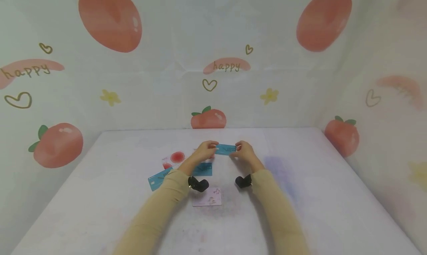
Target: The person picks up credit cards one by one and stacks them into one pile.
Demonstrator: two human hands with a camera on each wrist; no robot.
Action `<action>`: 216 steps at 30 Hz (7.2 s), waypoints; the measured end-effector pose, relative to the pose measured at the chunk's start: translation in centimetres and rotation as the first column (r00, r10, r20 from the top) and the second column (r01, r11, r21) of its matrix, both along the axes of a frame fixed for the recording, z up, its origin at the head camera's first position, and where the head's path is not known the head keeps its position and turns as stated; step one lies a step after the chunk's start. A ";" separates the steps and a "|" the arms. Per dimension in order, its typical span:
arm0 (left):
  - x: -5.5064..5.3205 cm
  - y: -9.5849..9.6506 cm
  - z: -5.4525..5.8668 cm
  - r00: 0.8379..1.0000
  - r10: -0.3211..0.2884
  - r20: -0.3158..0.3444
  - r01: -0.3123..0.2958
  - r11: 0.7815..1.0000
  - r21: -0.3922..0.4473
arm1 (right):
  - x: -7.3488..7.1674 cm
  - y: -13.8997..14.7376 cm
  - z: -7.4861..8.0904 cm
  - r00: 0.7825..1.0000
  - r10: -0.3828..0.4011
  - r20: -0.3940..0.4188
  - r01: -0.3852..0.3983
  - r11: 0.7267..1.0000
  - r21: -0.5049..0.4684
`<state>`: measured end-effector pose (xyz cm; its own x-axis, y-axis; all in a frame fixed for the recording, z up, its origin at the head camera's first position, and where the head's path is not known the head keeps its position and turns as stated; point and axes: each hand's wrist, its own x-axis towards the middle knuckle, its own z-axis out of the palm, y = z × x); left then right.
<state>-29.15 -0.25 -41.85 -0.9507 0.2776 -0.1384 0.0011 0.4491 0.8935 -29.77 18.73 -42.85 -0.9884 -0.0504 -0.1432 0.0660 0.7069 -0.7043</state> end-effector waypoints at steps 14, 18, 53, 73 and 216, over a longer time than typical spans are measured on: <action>-0.2 0.6 -0.4 0.998 0.052 0.026 -0.052 0.999 0.000 | -0.7 0.1 -0.3 1.000 0.013 0.014 -0.013 1.000 0.007; -0.3 0.5 -0.6 0.997 0.067 0.042 -0.068 0.998 0.010 | -0.8 0.1 -0.3 1.000 0.010 0.027 -0.010 1.000 -0.003; -0.3 0.7 -0.5 0.993 0.101 0.056 -0.107 0.989 0.107 | -0.4 0.0 -0.2 0.997 -0.072 0.025 0.074 0.994 -0.080; -0.9 -0.3 -1.7 0.981 0.087 -0.173 -0.075 0.994 0.077 | 1.0 -0.2 1.2 0.999 -0.035 -0.031 0.032 0.994 -0.105; 7.4 -8.5 -0.6 0.950 -0.128 -0.285 0.116 0.991 -0.058 | 7.7 -1.7 1.6 0.902 0.385 -0.196 -0.409 0.907 -0.098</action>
<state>-21.72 -8.73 -42.46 -0.9109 0.3942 0.1223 0.3124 0.4649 0.8284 -22.11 17.04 -41.22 -0.8909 -0.4504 0.0594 -0.3283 0.5478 -0.7695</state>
